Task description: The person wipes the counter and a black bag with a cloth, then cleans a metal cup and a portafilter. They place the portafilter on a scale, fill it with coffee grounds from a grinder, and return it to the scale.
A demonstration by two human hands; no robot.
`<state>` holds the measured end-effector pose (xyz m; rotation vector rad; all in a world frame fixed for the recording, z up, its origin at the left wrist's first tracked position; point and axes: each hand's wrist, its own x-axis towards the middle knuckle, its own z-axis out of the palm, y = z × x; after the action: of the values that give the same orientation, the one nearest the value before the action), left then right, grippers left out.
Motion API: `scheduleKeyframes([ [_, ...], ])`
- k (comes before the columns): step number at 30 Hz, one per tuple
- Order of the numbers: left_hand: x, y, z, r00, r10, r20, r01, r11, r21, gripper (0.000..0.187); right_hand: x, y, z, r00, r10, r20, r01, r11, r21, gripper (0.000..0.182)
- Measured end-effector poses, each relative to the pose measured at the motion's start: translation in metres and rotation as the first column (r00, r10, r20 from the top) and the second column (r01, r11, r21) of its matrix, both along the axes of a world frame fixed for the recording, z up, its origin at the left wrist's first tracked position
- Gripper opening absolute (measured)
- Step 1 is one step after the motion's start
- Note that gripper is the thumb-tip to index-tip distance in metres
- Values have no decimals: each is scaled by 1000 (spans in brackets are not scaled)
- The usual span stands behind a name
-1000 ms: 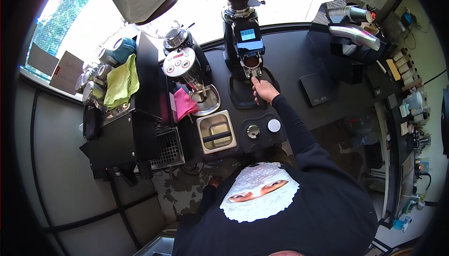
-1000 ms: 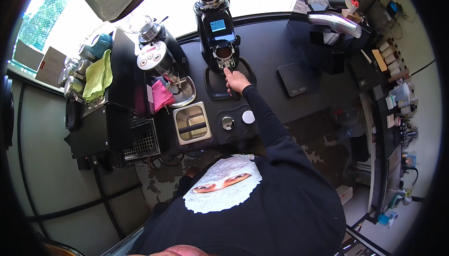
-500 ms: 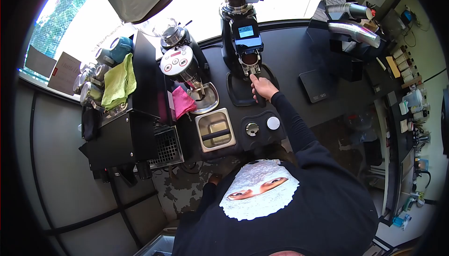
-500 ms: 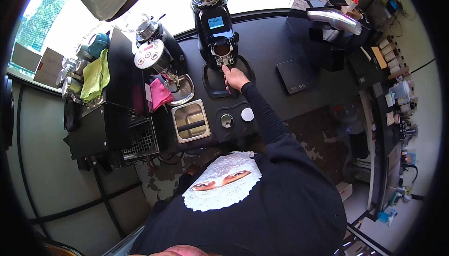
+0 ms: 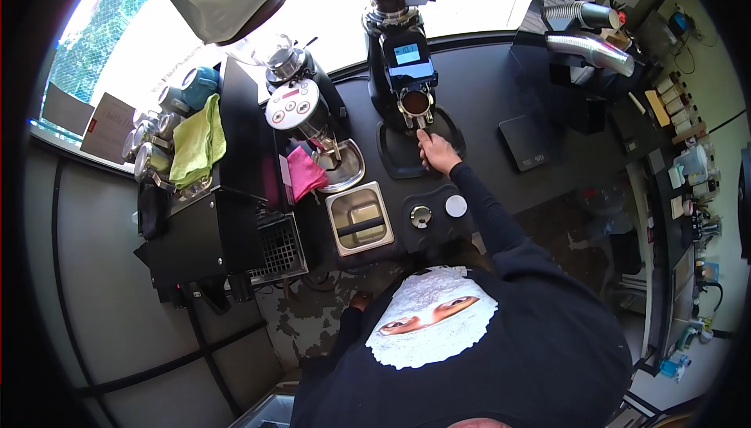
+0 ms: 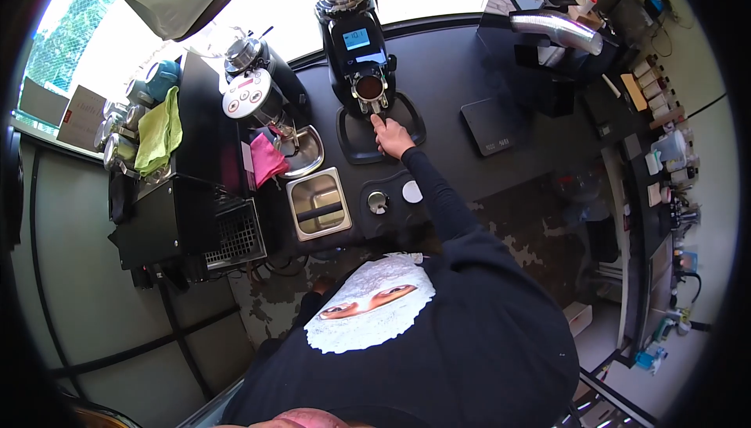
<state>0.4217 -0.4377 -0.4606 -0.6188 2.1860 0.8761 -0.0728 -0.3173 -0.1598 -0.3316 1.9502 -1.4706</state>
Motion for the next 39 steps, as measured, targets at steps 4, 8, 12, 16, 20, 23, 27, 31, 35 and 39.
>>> scheduleKeyframes([
  [4,-8,4,38,1000,-10,-11,10,1000,-13,34,2,-4,12,999,-41,0,41,999,-15,61],
  [8,-7,9,64,991,131,2,-131,991,-26,34,-1,-8,9,999,-39,-26,39,999,7,61],
  [12,2,14,60,924,372,-86,-375,927,-22,34,-3,-7,5,999,-33,-39,34,999,22,65],
  [16,-7,9,67,979,96,-178,-113,990,-85,32,-2,-7,13,999,-38,-30,39,998,43,64],
  [20,-20,8,82,970,217,-107,-221,975,-32,33,2,-3,23,999,-41,-9,42,999,25,64],
  [23,-25,1,78,992,55,-114,-63,996,-70,34,9,2,17,999,-45,-4,45,999,26,63],
  [27,-15,10,74,998,-35,-50,31,997,-67,36,2,-6,6,998,-52,-42,53,999,13,61],
  [31,-15,5,76,994,85,-65,-89,995,-53,36,4,-1,6,997,-60,-57,59,998,-26,59],
  [35,-2,1,71,997,47,-67,-53,993,-103,38,0,1,10,996,-73,-49,70,996,-53,59],
  [39,17,0,46,933,352,-77,-351,936,29,43,7,5,5,998,-58,22,60,993,-107,56],
])
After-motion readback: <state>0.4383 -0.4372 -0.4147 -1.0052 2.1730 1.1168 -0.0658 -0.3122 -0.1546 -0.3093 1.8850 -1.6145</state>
